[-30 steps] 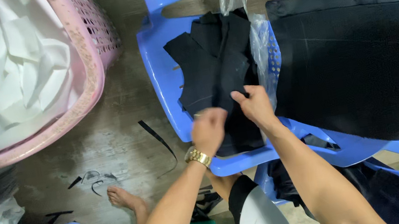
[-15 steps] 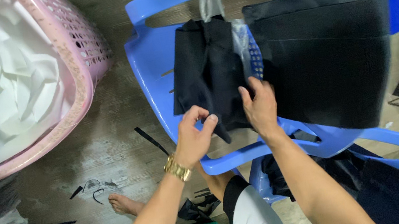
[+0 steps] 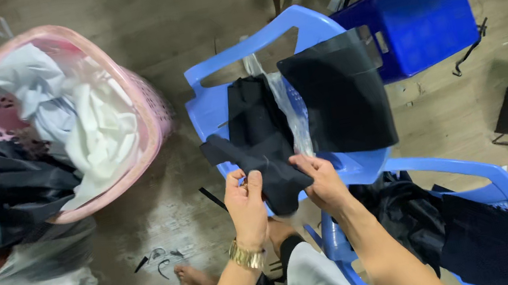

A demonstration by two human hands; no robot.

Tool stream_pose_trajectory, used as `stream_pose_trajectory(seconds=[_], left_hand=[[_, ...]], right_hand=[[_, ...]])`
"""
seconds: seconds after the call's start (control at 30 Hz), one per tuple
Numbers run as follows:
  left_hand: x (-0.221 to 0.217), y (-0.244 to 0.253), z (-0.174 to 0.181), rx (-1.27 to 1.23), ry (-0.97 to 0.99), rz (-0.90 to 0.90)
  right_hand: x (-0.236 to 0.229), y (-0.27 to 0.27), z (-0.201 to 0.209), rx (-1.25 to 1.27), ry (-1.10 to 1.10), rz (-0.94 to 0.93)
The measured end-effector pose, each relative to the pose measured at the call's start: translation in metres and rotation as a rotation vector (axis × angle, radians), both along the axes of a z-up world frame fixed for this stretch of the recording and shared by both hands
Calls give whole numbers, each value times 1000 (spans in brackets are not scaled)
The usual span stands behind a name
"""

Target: The person marks patterns on dark fabric using a ruler and pink chalk, then cuts along the marked lines with large tailor shears and organizes the cut pieces on blue plastic chairs.

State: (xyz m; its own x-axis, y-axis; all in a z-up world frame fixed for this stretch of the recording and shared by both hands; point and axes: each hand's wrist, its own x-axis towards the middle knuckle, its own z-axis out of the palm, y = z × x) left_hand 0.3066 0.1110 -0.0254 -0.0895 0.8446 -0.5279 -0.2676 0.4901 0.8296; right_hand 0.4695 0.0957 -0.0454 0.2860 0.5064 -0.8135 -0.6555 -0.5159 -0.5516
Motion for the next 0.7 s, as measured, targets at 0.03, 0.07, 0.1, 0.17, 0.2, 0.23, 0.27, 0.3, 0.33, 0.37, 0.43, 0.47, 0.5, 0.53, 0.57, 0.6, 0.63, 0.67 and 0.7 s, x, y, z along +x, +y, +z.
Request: stream_pose_trajectory(seconds=[0.03,0.07,0.1,0.17,0.2,0.23,0.27,0.3,0.33,0.37,0.43,0.47,0.5,0.53,0.57,0.6,0.63,0.67,0.7], left_hand=[[0,-5,-6,9,3,-2],[1,-6,-14,-16,2,25],[2,-7,-24,-42,1,51],[0,12,4,-27,271,-31],[-2,15,18,-37,542,-114],[1,19,34,-34,547,-113],[5,23,48,168,669,-211],[9,28,62,374,788,-309],[16,29,57,379,787,-309],[23,30,52,413,776,-411],[29,28,42,440,769,-516],[32,32,37,470,669,-517],[35,37,32,499,569,-518],[36,42,33,505,565,-519],[36,47,34,418,532,-521],[36,50,34,327,501,-520],[35,52,31,328,498,-519],[33,55,28,345,528,-494],[30,57,26,362,558,-468]], right_hand=[[1,-2,8,9,3,-2],[3,-2,14,49,28,-14],[4,-1,18,89,54,-26],[9,6,24,90,5,52],[11,3,27,66,-45,129],[11,7,24,70,-41,129],[14,11,19,84,-67,132],[16,15,14,97,-94,134],[16,22,18,101,-96,132],[15,28,22,118,-140,113],[12,29,13,130,-179,95],[16,31,1,134,-188,85],[19,32,-10,137,-197,75],[26,35,-18,141,-202,71],[33,37,-26,191,-170,-2],[39,37,-34,238,-137,-71],[48,35,-41,238,-140,-70],[57,33,-47,246,-183,-87],[65,32,-53,254,-227,-105]])
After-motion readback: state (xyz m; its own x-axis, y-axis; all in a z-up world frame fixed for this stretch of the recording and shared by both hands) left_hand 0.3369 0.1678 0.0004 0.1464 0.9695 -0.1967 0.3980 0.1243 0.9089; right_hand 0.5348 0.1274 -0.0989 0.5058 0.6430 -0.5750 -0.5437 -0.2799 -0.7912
